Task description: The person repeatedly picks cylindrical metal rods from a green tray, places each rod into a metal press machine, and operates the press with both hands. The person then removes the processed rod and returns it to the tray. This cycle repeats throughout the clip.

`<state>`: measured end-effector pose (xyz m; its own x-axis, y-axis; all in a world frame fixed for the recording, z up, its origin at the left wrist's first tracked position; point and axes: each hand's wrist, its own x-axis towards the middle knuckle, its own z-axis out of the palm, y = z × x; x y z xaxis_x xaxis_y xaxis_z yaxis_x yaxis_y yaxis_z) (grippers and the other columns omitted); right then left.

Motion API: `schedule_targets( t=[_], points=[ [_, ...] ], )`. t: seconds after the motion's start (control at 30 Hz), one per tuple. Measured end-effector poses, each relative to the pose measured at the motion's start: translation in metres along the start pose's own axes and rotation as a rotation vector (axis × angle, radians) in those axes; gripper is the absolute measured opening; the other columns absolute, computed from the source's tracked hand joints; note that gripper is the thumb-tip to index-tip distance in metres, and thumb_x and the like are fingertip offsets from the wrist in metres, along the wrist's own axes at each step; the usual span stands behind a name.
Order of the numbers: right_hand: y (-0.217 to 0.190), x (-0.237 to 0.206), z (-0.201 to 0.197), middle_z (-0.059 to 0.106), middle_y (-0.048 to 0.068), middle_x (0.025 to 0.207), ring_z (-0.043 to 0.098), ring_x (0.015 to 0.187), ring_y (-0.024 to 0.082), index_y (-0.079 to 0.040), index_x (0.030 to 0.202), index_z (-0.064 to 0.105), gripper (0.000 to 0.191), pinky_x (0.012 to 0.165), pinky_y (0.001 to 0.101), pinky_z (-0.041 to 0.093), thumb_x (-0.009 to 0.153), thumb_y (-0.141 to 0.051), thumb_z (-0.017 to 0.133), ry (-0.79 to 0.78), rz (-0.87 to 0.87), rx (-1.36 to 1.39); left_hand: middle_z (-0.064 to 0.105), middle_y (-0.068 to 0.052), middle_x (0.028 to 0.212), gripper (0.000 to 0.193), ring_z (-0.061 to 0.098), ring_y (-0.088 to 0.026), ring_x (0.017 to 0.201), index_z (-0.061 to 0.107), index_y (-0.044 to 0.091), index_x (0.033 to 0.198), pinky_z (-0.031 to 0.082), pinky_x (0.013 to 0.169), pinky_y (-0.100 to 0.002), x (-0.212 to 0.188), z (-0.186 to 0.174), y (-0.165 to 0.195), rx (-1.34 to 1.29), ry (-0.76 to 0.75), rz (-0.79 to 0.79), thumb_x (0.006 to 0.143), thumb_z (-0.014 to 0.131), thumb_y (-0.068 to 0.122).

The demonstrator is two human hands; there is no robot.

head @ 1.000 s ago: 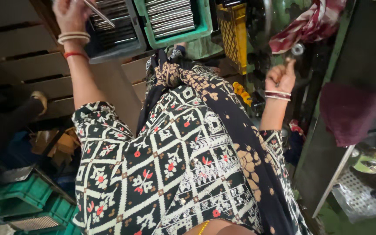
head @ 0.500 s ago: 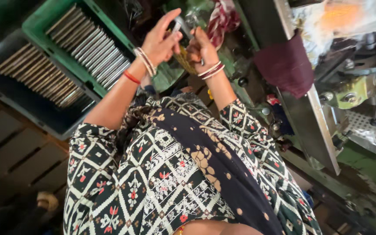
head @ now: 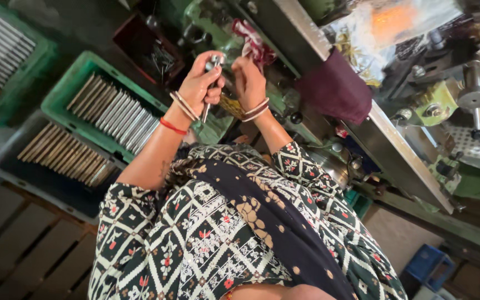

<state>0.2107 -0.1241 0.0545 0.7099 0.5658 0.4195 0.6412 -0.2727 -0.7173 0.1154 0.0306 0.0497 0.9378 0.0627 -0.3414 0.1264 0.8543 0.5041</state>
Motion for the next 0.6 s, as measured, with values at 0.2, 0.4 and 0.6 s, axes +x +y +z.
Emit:
schedule_targets(
  t=[0.2, 0.4, 0.6],
  points=[
    [-0.014, 0.01, -0.017, 0.059, 0.006, 0.085, 0.054, 0.07, 0.016, -0.014, 0.109, 0.059, 0.007, 0.062, 0.0301, 0.045, 0.107, -0.02, 0.057, 0.038, 0.207, 0.278, 0.063, -0.01, 0.093, 0.018, 0.057, -0.022, 0.075, 0.055, 0.018, 0.128, 0.046, 0.062, -0.033, 0.002, 0.034, -0.005, 0.787, 0.12, 0.76, 0.113, 0.061, 0.026],
    [-0.007, -0.01, -0.019, 0.033, -0.007, 0.061, 0.028, 0.045, 0.008, -0.022, 0.081, 0.046, 0.037, 0.038, 0.0253, 0.018, 0.103, -0.051, 0.048, -0.35, 1.134, 1.153, 0.062, -0.011, 0.073, 0.039, 0.062, -0.032, 0.06, 0.066, 0.016, 0.11, 0.048, 0.049, -0.042, -0.007, 0.046, 0.024, 1.942, -0.03, 1.332, 0.09, 0.078, 0.047],
    [-0.002, -0.031, -0.025, 0.025, -0.01, 0.059, 0.023, 0.047, 0.007, -0.022, 0.073, 0.039, 0.052, 0.045, 0.0285, 0.024, 0.106, -0.063, 0.042, -0.473, 1.201, 1.251, 0.057, -0.007, 0.066, 0.029, 0.06, -0.029, 0.063, 0.058, 0.012, 0.08, 0.05, 0.058, -0.041, 0.003, 0.072, 0.018, 1.811, 0.11, 1.377, 0.089, 0.079, 0.029]
  ],
)
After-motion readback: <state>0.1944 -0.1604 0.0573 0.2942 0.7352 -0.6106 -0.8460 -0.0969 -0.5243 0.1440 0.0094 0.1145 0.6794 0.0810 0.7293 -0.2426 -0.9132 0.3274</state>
